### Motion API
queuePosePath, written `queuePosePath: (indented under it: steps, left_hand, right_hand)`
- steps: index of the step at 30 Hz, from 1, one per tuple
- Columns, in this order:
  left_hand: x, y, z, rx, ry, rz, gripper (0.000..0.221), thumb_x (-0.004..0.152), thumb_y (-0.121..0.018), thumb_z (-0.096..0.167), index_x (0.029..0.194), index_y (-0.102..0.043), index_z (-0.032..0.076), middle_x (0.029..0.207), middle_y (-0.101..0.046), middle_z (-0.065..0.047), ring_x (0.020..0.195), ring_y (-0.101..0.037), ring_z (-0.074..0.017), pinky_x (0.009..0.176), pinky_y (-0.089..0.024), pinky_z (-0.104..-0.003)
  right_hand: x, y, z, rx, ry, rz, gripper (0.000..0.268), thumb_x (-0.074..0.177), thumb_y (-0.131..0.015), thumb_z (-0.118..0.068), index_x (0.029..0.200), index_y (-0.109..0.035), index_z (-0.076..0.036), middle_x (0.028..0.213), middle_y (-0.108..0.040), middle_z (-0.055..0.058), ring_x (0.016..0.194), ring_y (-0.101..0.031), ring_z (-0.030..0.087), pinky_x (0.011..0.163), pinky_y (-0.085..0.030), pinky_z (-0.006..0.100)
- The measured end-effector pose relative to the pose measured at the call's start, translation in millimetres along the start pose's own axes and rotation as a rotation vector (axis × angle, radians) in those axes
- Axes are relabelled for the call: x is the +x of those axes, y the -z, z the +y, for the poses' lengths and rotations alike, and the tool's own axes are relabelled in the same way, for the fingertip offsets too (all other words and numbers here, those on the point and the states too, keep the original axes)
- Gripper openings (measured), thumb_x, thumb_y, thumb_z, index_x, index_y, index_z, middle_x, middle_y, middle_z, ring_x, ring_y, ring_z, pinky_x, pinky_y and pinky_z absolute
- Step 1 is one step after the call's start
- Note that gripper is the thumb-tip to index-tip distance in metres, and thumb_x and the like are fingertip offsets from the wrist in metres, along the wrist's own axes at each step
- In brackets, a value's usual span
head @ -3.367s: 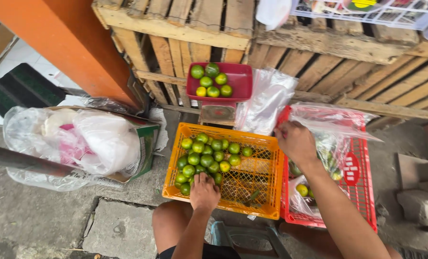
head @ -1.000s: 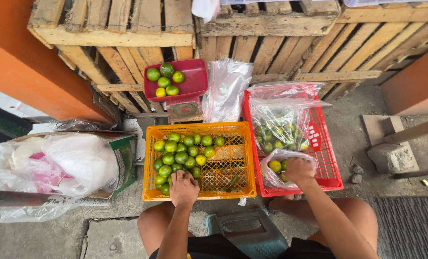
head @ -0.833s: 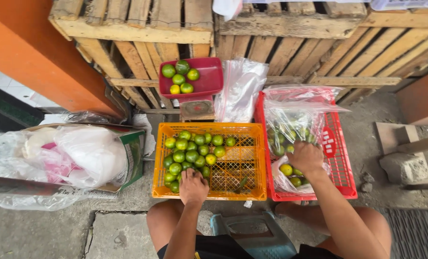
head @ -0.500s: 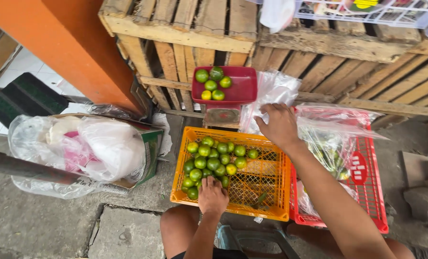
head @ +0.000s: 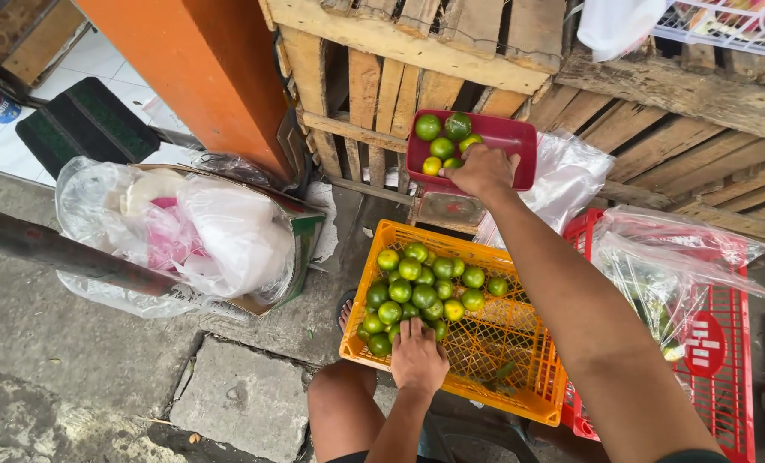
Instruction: Picking limes from a crate, weighing them on a scale, and placing them into plastic bags.
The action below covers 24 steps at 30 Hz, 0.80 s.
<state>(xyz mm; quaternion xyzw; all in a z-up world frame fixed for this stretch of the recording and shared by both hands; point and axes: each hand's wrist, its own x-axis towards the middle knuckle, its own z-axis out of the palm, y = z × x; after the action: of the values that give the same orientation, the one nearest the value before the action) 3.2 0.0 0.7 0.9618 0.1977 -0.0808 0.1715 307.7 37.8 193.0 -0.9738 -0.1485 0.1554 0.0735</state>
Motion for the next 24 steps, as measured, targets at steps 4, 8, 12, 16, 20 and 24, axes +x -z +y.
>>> queuePosePath:
  steps: [4, 8, 12, 16, 20, 24]
  left_hand:
    - [0.4, -2.6, -1.2, 0.005, 0.001, 0.003, 0.029, 0.096, -0.057, 0.031, 0.105, -0.070, 0.008, 0.127, -0.051, -0.013, 0.122, -0.044, -0.0335, 0.097, -0.047, -0.047]
    - [0.8, -7.3, -1.7, 0.020, -0.010, 0.040, 0.031, 0.095, -0.058, 0.032, 0.106, -0.070, 0.006, 0.126, -0.052, -0.013, 0.121, -0.045, -0.0331, 0.095, -0.048, -0.047]
    - [-2.6, 0.1, 0.2, 0.022, -0.004, 0.005, 0.031, 0.098, -0.055, 0.032, 0.108, -0.070, 0.006, 0.129, -0.052, -0.014, 0.124, -0.044, -0.0343, 0.098, -0.047, -0.048]
    - [-3.8, 3.7, -0.4, 0.024, -0.030, 0.014, 0.032, 0.098, -0.054, 0.031, 0.109, -0.070, 0.005, 0.128, -0.053, -0.015, 0.126, -0.045, -0.0358, 0.098, -0.047, -0.050]
    - [-6.9, 12.5, 2.9, 0.047, -0.015, -0.026, 0.033, 0.099, -0.052, 0.031, 0.109, -0.070, 0.005, 0.122, -0.054, -0.012, 0.117, -0.049, -0.0291, 0.095, -0.052, -0.045]
    - [0.5, -22.4, -5.6, 0.086, -0.015, 0.184, 0.019, 0.086, -0.055, 0.026, 0.088, -0.071, 0.016, 0.105, -0.054, -0.004, 0.107, -0.052, -0.0233, 0.084, -0.049, -0.037]
  right_hand:
    - [0.7, -0.8, -2.7, 0.078, -0.014, 0.012, 0.052, 0.091, -0.071, -0.056, 0.130, -0.067, -0.022, 0.121, -0.070, 0.003, 0.123, -0.058, 0.026, 0.109, -0.030, 0.045]
    - [-1.9, 3.4, 12.3, 0.175, 0.009, 0.147, 0.054, 0.084, -0.074, -0.054, 0.126, -0.067, -0.021, 0.114, -0.071, 0.008, 0.124, -0.055, 0.031, 0.105, -0.030, 0.044]
    - [-14.6, 2.5, 59.7, 0.466, 0.248, 0.457, 0.055, 0.075, -0.071, -0.040, 0.124, -0.066, -0.014, 0.117, -0.062, 0.007, 0.125, -0.054, 0.027, 0.112, -0.033, 0.043]
    - [-78.5, 1.2, 136.5, 0.580, 0.305, 0.433, 0.054, 0.079, -0.070, -0.033, 0.130, -0.067, -0.015, 0.113, -0.054, 0.009, 0.119, -0.053, 0.026, 0.109, -0.040, 0.041]
    - [-130.2, -35.9, 238.4, 0.595, 0.238, 0.456, 0.044, 0.081, -0.073, -0.021, 0.124, -0.070, -0.015, 0.113, -0.056, 0.010, 0.109, -0.059, 0.024, 0.097, -0.047, 0.032]
    - [-177.2, -83.2, 331.2, 0.618, -0.015, 0.372, 0.053, 0.074, -0.083, -0.022, 0.125, -0.072, -0.010, 0.118, -0.058, 0.018, 0.108, -0.067, 0.045, 0.096, -0.057, 0.050]
